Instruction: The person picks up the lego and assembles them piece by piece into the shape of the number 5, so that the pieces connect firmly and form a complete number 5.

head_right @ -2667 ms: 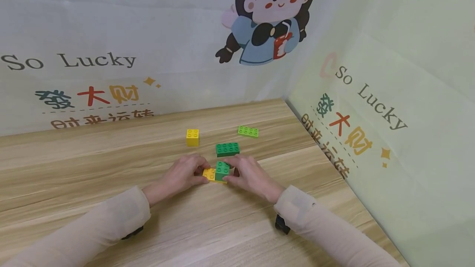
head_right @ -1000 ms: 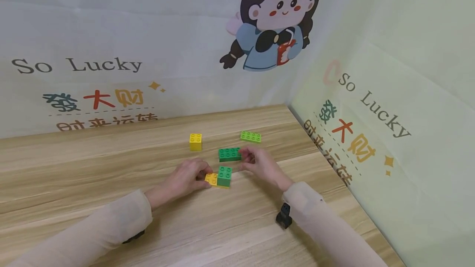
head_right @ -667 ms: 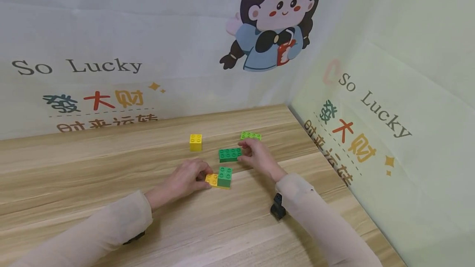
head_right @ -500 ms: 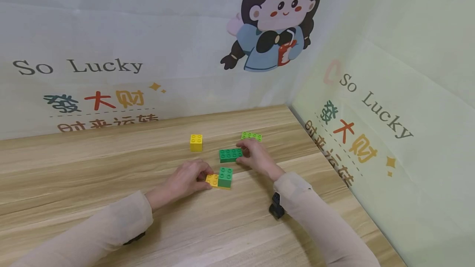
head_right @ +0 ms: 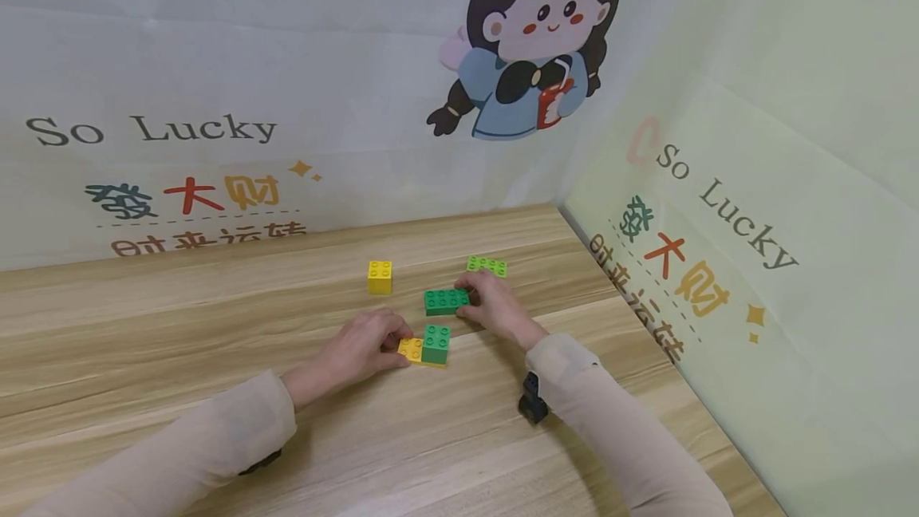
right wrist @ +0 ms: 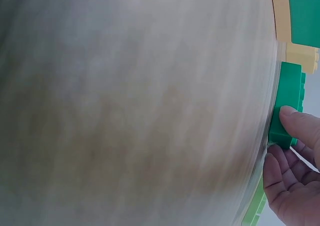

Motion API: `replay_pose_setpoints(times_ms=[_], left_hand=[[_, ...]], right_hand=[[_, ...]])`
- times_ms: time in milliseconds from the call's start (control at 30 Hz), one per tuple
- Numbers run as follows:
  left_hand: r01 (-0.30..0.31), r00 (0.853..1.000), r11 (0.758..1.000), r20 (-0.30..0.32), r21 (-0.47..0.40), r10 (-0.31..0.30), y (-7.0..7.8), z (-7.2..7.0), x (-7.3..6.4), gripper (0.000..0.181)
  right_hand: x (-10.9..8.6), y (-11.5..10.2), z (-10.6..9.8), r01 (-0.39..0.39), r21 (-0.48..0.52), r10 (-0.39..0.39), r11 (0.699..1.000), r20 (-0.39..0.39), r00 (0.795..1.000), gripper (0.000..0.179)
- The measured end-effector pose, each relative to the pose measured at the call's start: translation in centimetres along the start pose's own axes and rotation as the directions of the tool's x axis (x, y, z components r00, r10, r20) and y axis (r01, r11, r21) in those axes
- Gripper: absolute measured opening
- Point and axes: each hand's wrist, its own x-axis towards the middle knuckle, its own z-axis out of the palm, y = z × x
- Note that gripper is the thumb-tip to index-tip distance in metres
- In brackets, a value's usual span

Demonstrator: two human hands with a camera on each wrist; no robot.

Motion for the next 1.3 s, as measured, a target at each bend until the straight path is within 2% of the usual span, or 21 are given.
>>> replay_pose_setpoints(times_ms=[200, 433, 567, 667, 767, 967, 1300], left_hand=[[-0.012, 1.0, 1.0, -0.01, 0.006, 0.012, 0.0, 0.2, 0.0, 0.022], [-0.018, 0.999, 1.0, -0.027, 0.008, 0.018, 0.0, 0.2, 0.0, 0.022], [-0.019, 0.999, 1.0, -0.026, 0.013, 0.02, -0.1, 0.2, 0.1, 0.023], [-0.013, 1.0, 1.0, -0.022, 0.015, 0.014, -0.1, 0.2, 0.0, 0.023], [-0.016, 1.0, 1.0, -0.024, 0.017, 0.017, -0.1, 0.2, 0.0, 0.023], [-0.03, 0.999, 0.999, -0.028, 0.017, 0.031, 0.0, 0.0, 0.0, 0.022], [-0.041, 0.999, 0.999, -0.025, 0.023, 0.042, -0.1, 0.0, -0.1, 0.022]], right_hand=[[-0.5, 0.0, 0.1, 0.0, 0.047, 0.001, 0.999, -0.03, 1.0, 0.031], [-1.5, -0.4, -0.1, -0.019, 0.225, 0.032, 0.974, -0.057, 0.998, 0.031], [-2.2, -0.9, -0.2, -0.062, 0.337, 0.085, 0.939, -0.054, 0.995, 0.032], [-2.8, -1.5, -0.3, -0.091, 0.432, 0.12, 0.897, -0.039, 0.992, 0.033], [-3.4, -2.2, -0.3, -0.096, 0.484, 0.134, 0.87, -0.045, 0.99, 0.034], [-4.4, -3.2, -0.3, -0.108, 0.518, 0.174, 0.848, -0.08, 0.981, 0.033], [-5.2, -3.7, 0.4, -0.095, 0.494, 0.168, 0.864, -0.106, 0.98, 0.03]])
